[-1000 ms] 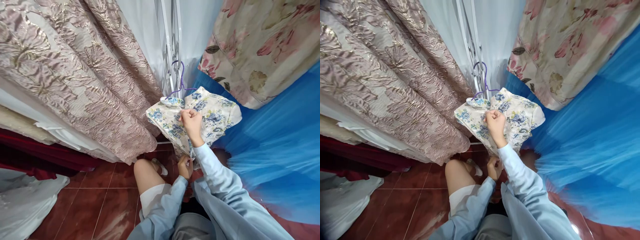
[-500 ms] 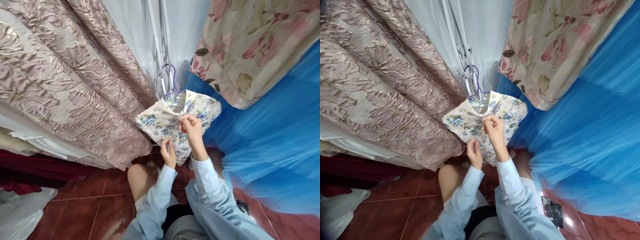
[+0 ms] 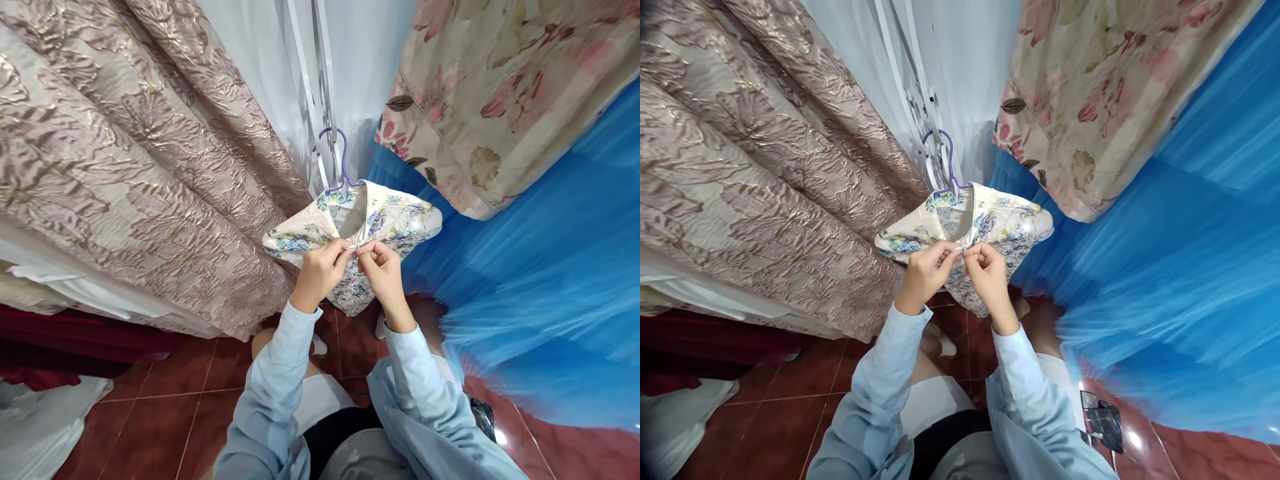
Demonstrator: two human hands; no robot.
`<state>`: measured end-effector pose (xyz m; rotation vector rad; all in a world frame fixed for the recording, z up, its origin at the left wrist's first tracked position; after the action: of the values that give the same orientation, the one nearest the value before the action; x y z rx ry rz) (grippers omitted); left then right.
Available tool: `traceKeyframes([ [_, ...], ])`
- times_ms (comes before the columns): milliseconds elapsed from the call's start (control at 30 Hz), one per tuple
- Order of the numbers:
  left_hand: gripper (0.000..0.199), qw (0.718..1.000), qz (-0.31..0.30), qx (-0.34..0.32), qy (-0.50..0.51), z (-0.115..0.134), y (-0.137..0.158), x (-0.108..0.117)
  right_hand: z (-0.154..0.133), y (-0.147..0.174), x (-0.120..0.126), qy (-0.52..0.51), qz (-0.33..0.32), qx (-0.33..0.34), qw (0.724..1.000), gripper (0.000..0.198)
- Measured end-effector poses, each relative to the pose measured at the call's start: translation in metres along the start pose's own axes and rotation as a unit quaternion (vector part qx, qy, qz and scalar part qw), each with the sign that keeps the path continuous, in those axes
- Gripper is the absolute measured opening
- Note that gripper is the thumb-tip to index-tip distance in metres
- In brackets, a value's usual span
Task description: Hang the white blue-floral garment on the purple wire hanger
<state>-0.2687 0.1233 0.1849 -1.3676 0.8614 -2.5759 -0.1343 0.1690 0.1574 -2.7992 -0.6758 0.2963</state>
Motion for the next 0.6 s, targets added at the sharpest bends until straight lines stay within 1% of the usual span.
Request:
traceKeyframes([
  [100, 0.018, 1.000, 0.009, 0.007, -0.013, 0.005, 0.004, 0.005, 0.002, 0.000, -0.004, -0.005, -0.007, -0.002, 1.000, 0.024],
  [233, 0.014, 0.998, 0.060, 0.013, 0.011, 0.010, -0.002, 0.013, 0.000, -0.015, -0.009, -0.006, 0.002, 0.005, 1.000, 0.023],
  [300, 0.014, 0.994, 0.095, 0.024, 0.051, 0.013, -0.007, 0.017, 0.006, -0.021, -0.012, 0.002, 0.006, -0.012, 1.000, 0.022],
  [367, 0.017, 0.984, 0.138, 0.041, 0.105, 0.015, -0.012, 0.021, 0.020, -0.019, -0.013, 0.015, 0.012, -0.041, 0.999, 0.022],
  [467, 0.022, 0.961, 0.209, 0.060, 0.172, 0.016, -0.017, 0.029, 0.054, -0.001, -0.012, 0.058, 0.035, -0.079, 0.995, 0.022],
  [533, 0.026, 0.946, 0.252, 0.071, 0.192, 0.011, -0.018, 0.038, 0.080, 0.018, -0.008, 0.105, 0.053, -0.099, 0.988, 0.023],
  [600, 0.030, 0.933, 0.294, 0.074, 0.191, 0.000, -0.015, 0.050, 0.104, 0.037, -0.004, 0.142, 0.061, -0.134, 0.979, 0.026],
])
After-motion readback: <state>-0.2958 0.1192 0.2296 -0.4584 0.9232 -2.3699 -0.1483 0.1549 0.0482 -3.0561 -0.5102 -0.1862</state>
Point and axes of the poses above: each hand's wrist, its own y-axis away from the middle knuckle, its own x-axis out of the back of the hand, z = x × y, the point moved 2 cm from there along -y, towards the middle knuckle, and after that the axes turned 11 degrees about -z, right-handed, at the moved point
